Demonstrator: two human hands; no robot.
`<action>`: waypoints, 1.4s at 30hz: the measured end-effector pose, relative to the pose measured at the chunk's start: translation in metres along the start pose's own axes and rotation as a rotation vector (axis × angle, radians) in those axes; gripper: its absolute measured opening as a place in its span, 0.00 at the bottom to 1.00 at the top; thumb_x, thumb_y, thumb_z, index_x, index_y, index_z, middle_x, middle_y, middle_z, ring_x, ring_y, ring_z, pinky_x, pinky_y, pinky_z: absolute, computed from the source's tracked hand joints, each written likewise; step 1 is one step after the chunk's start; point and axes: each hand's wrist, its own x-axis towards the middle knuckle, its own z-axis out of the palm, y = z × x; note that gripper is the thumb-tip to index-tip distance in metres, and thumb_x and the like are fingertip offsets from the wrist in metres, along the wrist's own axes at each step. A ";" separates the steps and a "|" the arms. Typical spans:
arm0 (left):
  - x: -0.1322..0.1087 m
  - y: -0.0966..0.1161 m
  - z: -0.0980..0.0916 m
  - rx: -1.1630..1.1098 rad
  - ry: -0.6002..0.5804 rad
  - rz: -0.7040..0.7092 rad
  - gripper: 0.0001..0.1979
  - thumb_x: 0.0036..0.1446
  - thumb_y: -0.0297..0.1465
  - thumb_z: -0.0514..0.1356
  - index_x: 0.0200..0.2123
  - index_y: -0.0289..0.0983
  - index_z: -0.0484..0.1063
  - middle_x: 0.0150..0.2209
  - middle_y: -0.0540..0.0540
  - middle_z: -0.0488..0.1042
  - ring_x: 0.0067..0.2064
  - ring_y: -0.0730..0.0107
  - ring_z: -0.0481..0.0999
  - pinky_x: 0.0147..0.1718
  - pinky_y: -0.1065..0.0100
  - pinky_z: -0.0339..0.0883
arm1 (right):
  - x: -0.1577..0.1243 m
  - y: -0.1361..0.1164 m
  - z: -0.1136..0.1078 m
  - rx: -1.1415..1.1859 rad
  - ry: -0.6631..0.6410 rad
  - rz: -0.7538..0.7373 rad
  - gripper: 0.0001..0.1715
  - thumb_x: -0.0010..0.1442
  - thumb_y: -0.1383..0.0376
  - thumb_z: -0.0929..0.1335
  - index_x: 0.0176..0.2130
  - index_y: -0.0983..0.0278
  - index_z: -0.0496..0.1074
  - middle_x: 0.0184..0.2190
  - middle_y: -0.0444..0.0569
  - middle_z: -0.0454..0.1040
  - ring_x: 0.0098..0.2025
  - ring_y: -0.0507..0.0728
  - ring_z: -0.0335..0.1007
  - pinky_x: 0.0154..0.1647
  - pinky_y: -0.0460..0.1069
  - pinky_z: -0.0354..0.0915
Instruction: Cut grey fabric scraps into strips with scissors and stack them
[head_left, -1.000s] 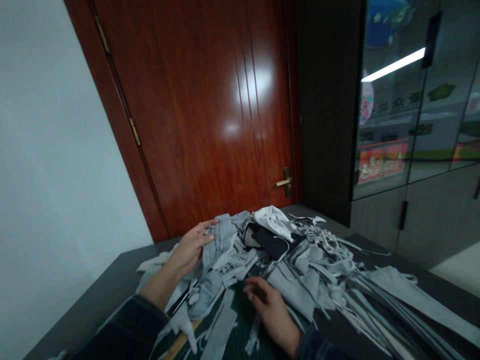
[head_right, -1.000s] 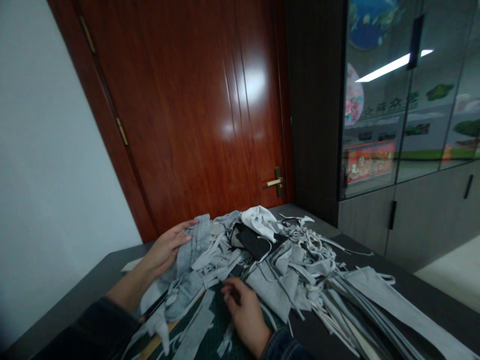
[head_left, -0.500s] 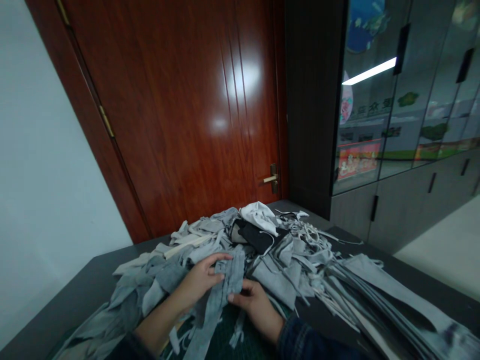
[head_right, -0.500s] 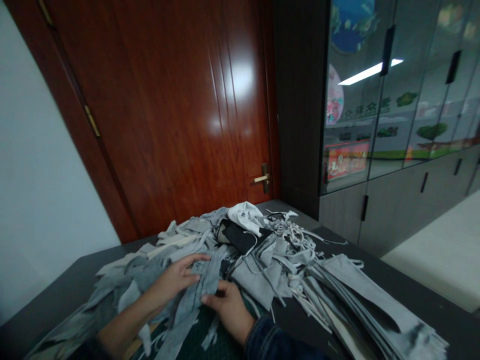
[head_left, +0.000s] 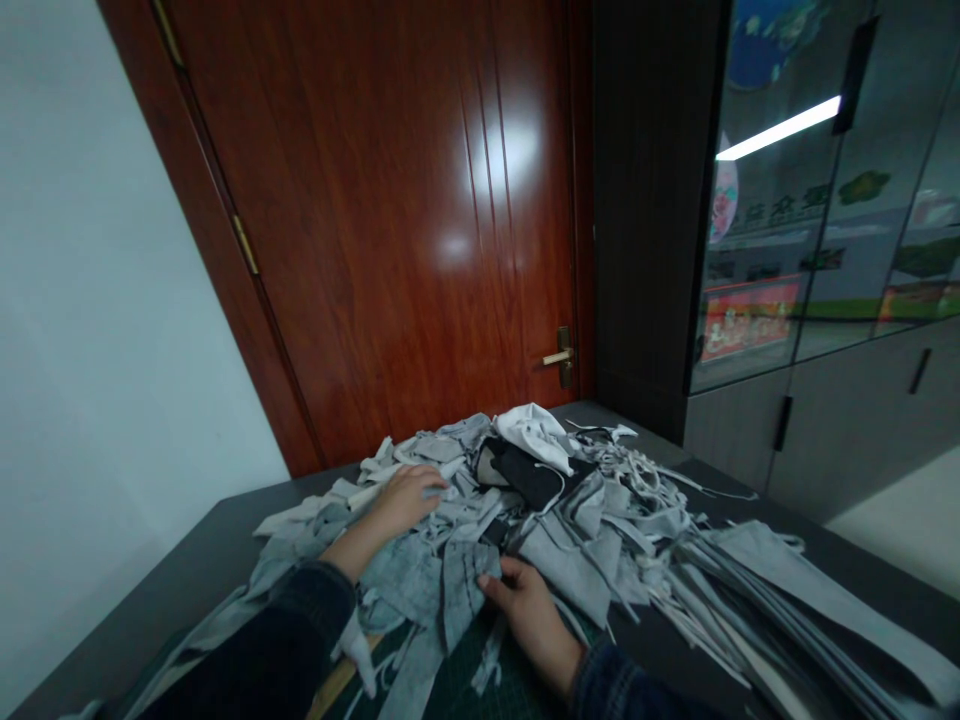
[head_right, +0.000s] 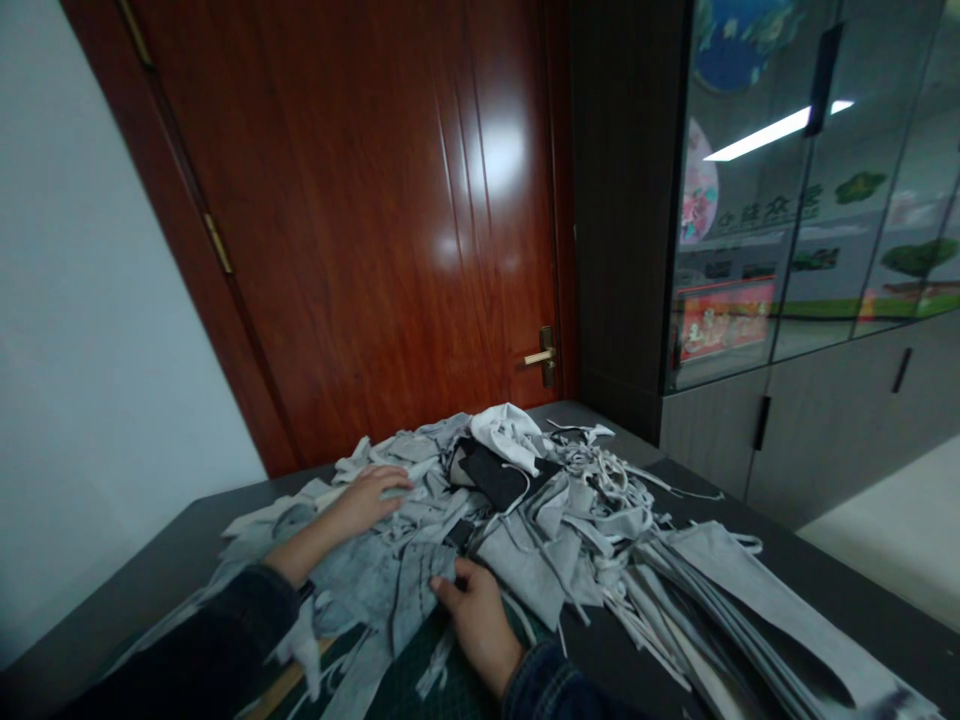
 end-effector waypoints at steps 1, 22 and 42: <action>0.003 -0.001 0.003 0.046 -0.015 0.009 0.15 0.47 0.29 0.66 0.40 0.43 0.82 0.59 0.44 0.76 0.65 0.48 0.66 0.67 0.54 0.54 | 0.000 0.001 0.000 -0.011 0.002 -0.003 0.32 0.51 0.41 0.75 0.37 0.66 0.81 0.39 0.54 0.81 0.45 0.66 0.76 0.55 0.57 0.67; -0.010 -0.080 -0.025 -0.542 0.309 -0.485 0.12 0.45 0.37 0.68 0.29 0.38 0.72 0.23 0.52 0.76 0.29 0.62 0.79 0.30 0.66 0.70 | -0.001 0.013 -0.007 -0.117 0.006 0.003 0.26 0.56 0.46 0.72 0.35 0.67 0.78 0.36 0.54 0.80 0.43 0.65 0.75 0.52 0.56 0.67; -0.021 -0.091 -0.035 -0.645 0.389 -0.639 0.12 0.67 0.39 0.60 0.42 0.34 0.73 0.34 0.51 0.76 0.29 0.75 0.74 0.28 0.70 0.72 | -0.002 0.015 -0.010 -0.153 0.017 0.040 0.28 0.54 0.43 0.72 0.34 0.67 0.78 0.32 0.51 0.78 0.37 0.61 0.72 0.41 0.51 0.67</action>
